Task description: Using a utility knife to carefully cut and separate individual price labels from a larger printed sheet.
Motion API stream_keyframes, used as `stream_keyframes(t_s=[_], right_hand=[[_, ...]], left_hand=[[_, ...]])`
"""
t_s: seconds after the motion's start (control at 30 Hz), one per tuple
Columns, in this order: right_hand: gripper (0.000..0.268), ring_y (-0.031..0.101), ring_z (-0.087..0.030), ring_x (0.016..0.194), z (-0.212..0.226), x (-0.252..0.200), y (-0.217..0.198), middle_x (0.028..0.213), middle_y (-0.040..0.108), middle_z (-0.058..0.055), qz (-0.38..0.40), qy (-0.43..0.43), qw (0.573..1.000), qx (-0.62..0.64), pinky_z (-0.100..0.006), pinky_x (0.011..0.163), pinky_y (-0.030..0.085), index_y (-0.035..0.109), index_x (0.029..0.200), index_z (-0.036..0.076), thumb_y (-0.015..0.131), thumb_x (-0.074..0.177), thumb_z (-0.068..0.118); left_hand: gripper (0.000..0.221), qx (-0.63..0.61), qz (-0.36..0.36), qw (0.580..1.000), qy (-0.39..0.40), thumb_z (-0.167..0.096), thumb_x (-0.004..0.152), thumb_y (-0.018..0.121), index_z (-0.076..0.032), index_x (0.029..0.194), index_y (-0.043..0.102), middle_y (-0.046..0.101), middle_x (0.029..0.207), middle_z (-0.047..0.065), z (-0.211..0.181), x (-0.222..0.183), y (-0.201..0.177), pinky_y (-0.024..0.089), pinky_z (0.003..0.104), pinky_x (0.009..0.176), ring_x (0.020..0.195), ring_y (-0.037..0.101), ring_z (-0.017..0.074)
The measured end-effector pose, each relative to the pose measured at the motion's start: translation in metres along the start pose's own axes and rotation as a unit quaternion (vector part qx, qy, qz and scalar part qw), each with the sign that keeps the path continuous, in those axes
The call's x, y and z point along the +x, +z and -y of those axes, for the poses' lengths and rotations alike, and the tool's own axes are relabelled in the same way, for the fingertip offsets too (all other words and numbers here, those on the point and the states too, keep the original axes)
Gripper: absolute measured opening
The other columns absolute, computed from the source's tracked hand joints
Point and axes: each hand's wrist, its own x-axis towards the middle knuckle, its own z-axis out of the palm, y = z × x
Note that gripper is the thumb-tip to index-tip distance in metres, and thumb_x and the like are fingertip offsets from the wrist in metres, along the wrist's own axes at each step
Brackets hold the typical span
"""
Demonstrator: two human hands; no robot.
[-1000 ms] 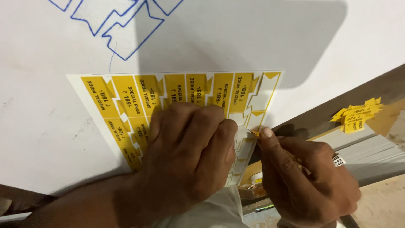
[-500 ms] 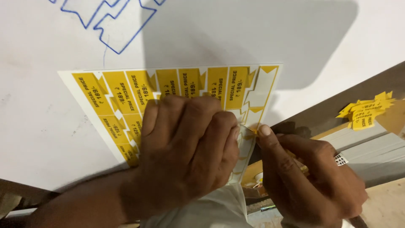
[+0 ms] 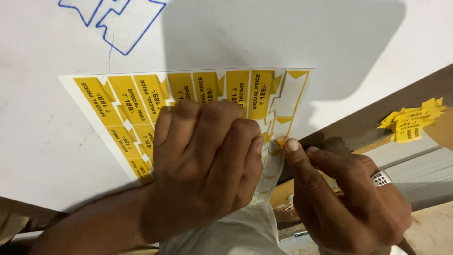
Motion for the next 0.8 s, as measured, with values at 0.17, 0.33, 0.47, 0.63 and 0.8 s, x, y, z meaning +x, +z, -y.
stream_keyframes(t_s=[0.17, 0.33, 0.47, 0.63, 0.8], right_hand=[[0.037, 0.063, -0.012, 0.063, 0.002, -0.006, 0.004, 0.092, 0.069, -0.002, -0.021, -0.007, 1.0, -0.018, -0.028, 0.047, 0.041, 0.081, 0.115, 0.014, 0.084, 0.082, -0.003], [0.031, 0.065, -0.011, 0.069, 0.009, -0.004, 0.008, 0.095, 0.068, -0.001, -0.033, 0.009, 0.999, -0.001, -0.026, 0.053, 0.045, 0.081, 0.119, 0.014, 0.085, 0.091, 0.001], [0.025, 0.064, -0.012, 0.065, 0.011, -0.004, 0.012, 0.091, 0.069, -0.003, -0.058, 0.011, 0.998, 0.005, -0.027, 0.054, 0.046, 0.081, 0.113, 0.012, 0.087, 0.091, 0.002], [0.025, 0.063, -0.01, 0.065, 0.013, -0.008, 0.017, 0.09, 0.069, -0.004, -0.073, 0.028, 0.996, 0.038, -0.025, 0.057, 0.048, 0.081, 0.115, 0.01, 0.087, 0.092, 0.001], [0.028, 0.064, -0.013, 0.068, 0.01, -0.006, 0.006, 0.088, 0.068, -0.007, -0.038, 0.043, 0.996, 0.064, -0.025, 0.058, 0.048, 0.079, 0.114, 0.008, 0.085, 0.088, -0.001]], left_hand=[[0.018, -0.03, -0.006, 1.0, 0.005, -0.017, 0.087, 0.077, -0.007, 0.092, 0.063, 0.06, 0.096, 0.009, 0.005, -0.005, -0.004, 0.039, 0.042, 0.069, 0.081, 0.054, 0.0258], [0.021, -0.116, -0.006, 0.993, 0.035, -0.01, 0.078, 0.077, -0.01, 0.094, 0.063, 0.062, 0.099, 0.002, 0.018, -0.01, -0.009, 0.036, 0.042, 0.072, 0.086, 0.058, 0.0226], [0.023, -0.168, 0.021, 0.984, 0.057, -0.003, 0.08, 0.076, -0.01, 0.098, 0.064, 0.064, 0.103, -0.001, 0.027, -0.012, -0.014, 0.036, 0.04, 0.079, 0.092, 0.06, 0.0211], [0.025, -0.179, 0.017, 0.982, 0.055, -0.001, 0.077, 0.074, -0.009, 0.098, 0.064, 0.065, 0.102, -0.001, 0.027, -0.016, -0.016, 0.037, 0.042, 0.079, 0.091, 0.059, 0.0213], [0.021, -0.137, 0.001, 0.989, 0.06, -0.006, 0.087, 0.079, -0.007, 0.103, 0.066, 0.06, 0.107, 0.003, 0.029, -0.017, -0.017, 0.036, 0.041, 0.076, 0.092, 0.058, 0.0212]])
